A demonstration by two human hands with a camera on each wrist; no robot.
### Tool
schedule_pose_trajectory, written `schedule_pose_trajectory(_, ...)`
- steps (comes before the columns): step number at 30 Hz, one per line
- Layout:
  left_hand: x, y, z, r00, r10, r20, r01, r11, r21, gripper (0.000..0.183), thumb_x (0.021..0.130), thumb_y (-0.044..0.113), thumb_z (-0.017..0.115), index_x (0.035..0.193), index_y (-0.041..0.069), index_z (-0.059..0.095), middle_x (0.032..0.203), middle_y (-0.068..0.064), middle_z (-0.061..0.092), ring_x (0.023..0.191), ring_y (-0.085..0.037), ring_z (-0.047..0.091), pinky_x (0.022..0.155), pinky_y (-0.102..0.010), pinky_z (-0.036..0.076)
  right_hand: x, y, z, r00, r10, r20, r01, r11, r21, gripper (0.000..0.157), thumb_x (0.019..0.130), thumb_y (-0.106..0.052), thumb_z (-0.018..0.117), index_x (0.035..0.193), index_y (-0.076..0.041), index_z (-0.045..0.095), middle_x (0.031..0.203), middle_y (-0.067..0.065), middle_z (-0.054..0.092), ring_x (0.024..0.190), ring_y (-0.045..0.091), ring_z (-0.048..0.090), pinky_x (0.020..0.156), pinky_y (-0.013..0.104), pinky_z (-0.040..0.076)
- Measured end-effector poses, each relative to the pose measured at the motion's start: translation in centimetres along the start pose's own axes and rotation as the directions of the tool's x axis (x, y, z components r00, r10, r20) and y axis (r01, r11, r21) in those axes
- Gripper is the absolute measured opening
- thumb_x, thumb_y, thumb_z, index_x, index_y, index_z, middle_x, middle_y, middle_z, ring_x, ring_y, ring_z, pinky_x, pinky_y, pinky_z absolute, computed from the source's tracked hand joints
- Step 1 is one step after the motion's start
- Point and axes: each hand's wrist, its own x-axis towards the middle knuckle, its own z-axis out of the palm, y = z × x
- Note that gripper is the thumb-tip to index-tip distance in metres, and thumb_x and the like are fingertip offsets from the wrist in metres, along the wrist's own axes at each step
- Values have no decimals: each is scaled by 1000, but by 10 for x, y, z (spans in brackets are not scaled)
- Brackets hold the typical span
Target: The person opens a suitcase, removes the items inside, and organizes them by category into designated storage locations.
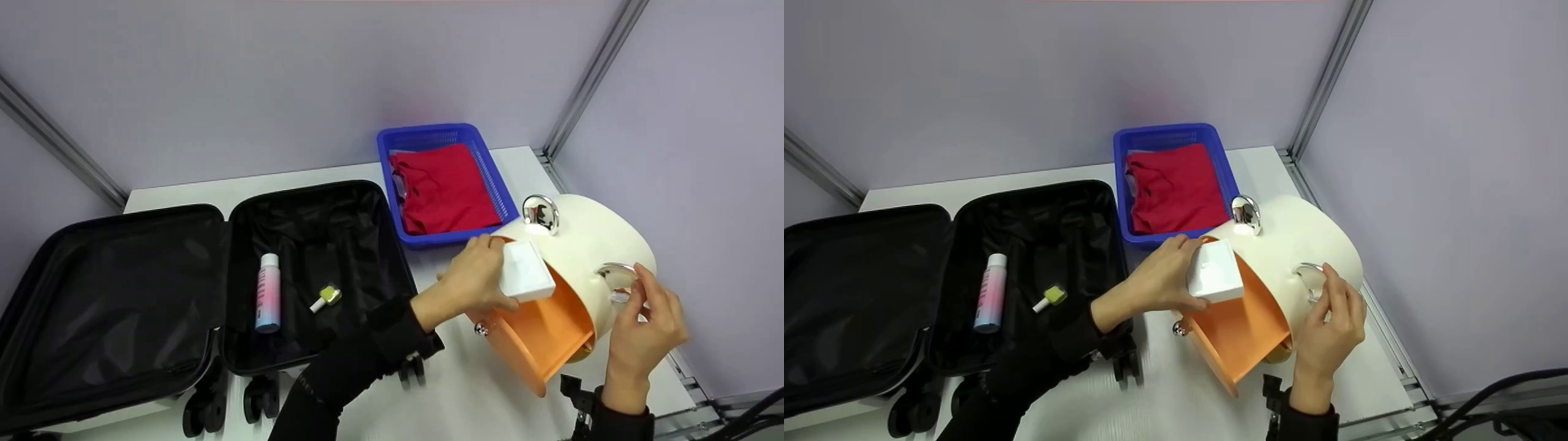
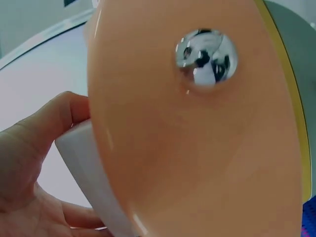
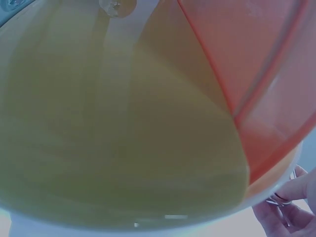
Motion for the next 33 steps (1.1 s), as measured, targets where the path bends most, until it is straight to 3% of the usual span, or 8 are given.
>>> schedule_pose_trajectory(6, 5, 4, 11, 991, 50, 124, -63, 992, 105, 68, 57, 49, 75, 105, 6, 52, 98, -2, 53, 94, -13, 46, 83, -18, 37, 0, -5, -1, 1000, -1, -5, 1, 1000, -1, 21, 79, 6, 59, 91, -6, 71, 75, 18, 62, 72, 16, 58, 61, 4, 38)
schedule_pose_trajectory(14, 18, 10, 14, 957, 24, 290, -57, 993, 105, 58, 60, 44, 77, 102, 10, 55, 99, 1, 52, 93, -13, 45, 80, -22, 38, 1, -7, -1, 1000, -3, -12, 3, 1000, 10, 20, 79, 6, 59, 91, -6, 71, 75, 19, 62, 73, 11, 58, 61, 4, 37)
schedule_pose_trajectory(21, 25, 16, 21, 940, 5, 342, -58, 988, 146, 54, 58, 41, 80, 97, 12, 56, 96, 2, 52, 95, -14, 44, 83, -23, 36, 0, -2, -1, 1000, 1, -3, -1, 1000, 3, 21, 79, 7, 59, 91, -6, 71, 75, 18, 62, 71, 21, 58, 61, 4, 38)
schedule_pose_trajectory(28, 29, 21, 26, 919, -43, 393, -67, 963, 263, 65, 61, 32, 80, 114, 11, 49, 104, 0, 47, 99, -14, 41, 82, -24, 38, -1, 6, 0, 1000, 7, 1, -7, 1000, -3, 21, 80, 5, 59, 92, -7, 71, 76, 16, 62, 73, 19, 58, 60, 3, 37)
schedule_pose_trajectory(33, 31, 23, 27, 905, -72, 419, -67, 949, 309, 56, 68, 19, 73, 116, 10, 45, 104, -2, 46, 96, -14, 41, 76, -24, 42, -2, 9, 0, 1000, 3, 4, -3, 1000, -1, 20, 80, 4, 59, 92, -8, 71, 76, 16, 62, 73, 18, 58, 61, 4, 38)
